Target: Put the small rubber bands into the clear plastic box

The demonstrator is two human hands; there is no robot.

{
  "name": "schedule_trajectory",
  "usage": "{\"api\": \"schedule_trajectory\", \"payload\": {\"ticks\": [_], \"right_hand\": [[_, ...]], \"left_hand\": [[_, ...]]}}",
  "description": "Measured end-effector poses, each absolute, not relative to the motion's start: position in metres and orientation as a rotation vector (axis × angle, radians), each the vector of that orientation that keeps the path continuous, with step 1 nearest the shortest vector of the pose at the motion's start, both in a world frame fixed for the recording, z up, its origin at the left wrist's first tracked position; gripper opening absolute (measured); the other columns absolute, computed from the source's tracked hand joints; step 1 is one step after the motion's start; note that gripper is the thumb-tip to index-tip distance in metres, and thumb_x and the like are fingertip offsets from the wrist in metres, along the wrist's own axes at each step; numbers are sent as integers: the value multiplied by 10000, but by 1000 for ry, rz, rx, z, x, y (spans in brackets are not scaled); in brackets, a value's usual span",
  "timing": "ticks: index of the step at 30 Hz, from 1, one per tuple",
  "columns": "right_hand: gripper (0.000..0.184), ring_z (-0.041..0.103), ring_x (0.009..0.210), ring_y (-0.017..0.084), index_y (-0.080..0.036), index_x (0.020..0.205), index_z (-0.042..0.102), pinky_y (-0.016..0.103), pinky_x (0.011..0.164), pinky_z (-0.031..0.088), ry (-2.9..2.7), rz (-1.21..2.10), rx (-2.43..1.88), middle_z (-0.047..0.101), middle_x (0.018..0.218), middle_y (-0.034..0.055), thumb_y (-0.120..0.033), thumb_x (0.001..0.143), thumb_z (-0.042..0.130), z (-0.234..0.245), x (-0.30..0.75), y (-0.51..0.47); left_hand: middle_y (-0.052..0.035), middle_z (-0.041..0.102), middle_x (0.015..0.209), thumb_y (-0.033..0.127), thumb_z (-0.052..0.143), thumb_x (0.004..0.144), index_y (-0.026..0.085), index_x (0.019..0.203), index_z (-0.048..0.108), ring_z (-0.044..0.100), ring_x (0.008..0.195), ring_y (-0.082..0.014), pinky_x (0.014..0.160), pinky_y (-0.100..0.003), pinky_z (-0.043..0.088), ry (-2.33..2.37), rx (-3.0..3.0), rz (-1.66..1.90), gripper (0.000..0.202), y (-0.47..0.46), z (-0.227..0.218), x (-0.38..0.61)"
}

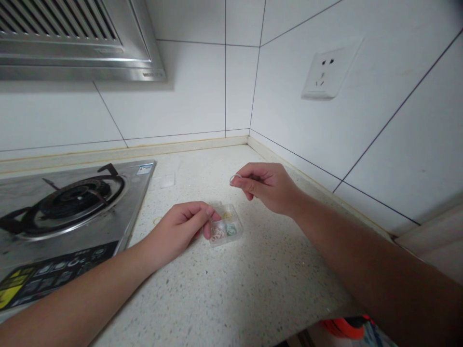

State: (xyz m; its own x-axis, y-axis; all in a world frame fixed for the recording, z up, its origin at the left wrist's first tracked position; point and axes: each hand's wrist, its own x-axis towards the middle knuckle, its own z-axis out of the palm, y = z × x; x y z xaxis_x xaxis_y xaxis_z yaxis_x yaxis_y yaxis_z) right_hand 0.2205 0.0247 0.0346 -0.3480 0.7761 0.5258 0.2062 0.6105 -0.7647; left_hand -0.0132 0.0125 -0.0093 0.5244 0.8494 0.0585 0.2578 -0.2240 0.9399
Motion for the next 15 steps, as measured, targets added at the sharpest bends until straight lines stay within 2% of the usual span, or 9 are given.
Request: {"api": "schedule_trajectory", "payload": {"ticks": [8, 15], "right_hand": [[201, 447, 460, 51, -159, 816, 681, 192, 439, 327, -1815, 793, -773, 548, 523, -63, -352, 871, 680, 35, 220, 25], [244, 434, 449, 50, -156, 740, 641, 193, 421, 303, -1822, 799, -773, 553, 518, -57, -368, 838, 713, 36, 220, 24]], "left_hand": [[14, 607, 605, 461, 488, 972, 162, 899, 716, 417, 518, -87, 485, -212, 292, 913, 1743, 738, 383, 13, -11, -13], [21, 591, 589, 476, 486, 970, 171, 907, 719, 390, 500, -82, 463, -212, 264, 926, 1746, 735, 389, 12, -10, -13]]}}
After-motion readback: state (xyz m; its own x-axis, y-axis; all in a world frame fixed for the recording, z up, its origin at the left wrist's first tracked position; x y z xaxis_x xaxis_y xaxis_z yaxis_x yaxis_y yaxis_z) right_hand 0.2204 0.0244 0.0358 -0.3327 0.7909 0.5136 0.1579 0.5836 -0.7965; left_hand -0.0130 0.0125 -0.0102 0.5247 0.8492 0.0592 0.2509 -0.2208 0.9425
